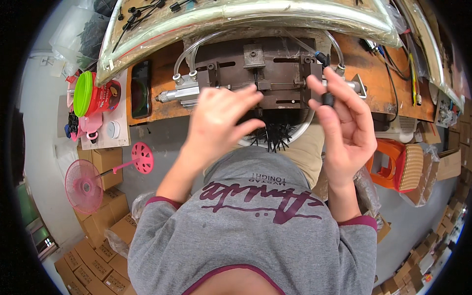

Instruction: The person is assembling electronic components by inserting small black parts into a machine for crimping or pressing.

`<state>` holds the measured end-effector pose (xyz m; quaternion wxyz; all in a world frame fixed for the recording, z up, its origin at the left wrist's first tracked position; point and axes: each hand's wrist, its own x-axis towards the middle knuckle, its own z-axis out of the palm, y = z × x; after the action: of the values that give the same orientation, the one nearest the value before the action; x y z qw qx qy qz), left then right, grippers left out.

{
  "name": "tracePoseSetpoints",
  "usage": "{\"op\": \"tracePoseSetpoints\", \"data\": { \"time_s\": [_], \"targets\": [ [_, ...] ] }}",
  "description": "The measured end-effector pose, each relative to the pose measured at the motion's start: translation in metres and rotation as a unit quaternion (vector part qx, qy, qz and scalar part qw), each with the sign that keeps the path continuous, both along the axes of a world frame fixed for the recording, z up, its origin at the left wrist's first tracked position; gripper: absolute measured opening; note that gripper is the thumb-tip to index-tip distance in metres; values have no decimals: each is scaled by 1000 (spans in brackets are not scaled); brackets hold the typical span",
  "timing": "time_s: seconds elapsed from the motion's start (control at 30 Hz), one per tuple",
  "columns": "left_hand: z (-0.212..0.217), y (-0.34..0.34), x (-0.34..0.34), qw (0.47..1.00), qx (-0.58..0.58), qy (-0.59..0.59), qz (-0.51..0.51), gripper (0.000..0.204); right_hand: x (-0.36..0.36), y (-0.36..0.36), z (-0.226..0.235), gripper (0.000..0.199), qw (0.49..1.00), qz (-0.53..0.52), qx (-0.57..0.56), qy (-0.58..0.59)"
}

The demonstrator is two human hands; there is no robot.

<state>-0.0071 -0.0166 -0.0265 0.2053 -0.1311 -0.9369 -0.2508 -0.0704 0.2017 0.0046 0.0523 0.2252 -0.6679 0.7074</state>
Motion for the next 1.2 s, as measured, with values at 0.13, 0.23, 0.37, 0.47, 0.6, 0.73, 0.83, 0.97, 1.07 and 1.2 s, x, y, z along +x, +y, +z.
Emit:
{"op": "tracePoseSetpoints", "data": {
  "time_s": [0.13,0.23,0.37,0.47,0.6,0.73,0.83,0.97,1.07,1.2],
  "targets": [
    [57,-47,-28,983,-3,172,71,33,-4,0,-10,28,956,16,233,176],
    [72,-94,-62,951,-112,248,146,28,-1,-11,-29,27,925,57,305,219],
    [85,-124,-93,961,-129,162,183,48,3,-22,-50,24,887,83,360,276],
    [93,-128,-109,966,-167,85,175,64,2,-31,-54,20,856,79,394,325],
    [102,-128,-134,940,-318,21,120,71,-3,-38,-46,18,815,77,437,372],
    [118,-117,-165,910,-372,-159,88,49,-3,-40,-45,20,803,83,460,369],
    [103,-121,-176,912,-394,-84,80,21,-1,-39,-54,28,808,64,462,360],
    [94,-122,-183,928,-366,-24,61,19,2,-38,-56,26,810,48,459,361],
    [97,-113,-179,945,-327,12,26,27,2,-39,-59,24,816,41,454,355],
    [98,-90,-176,948,-316,-18,25,30,2,-38,-59,24,819,43,454,348]
  ]
}}
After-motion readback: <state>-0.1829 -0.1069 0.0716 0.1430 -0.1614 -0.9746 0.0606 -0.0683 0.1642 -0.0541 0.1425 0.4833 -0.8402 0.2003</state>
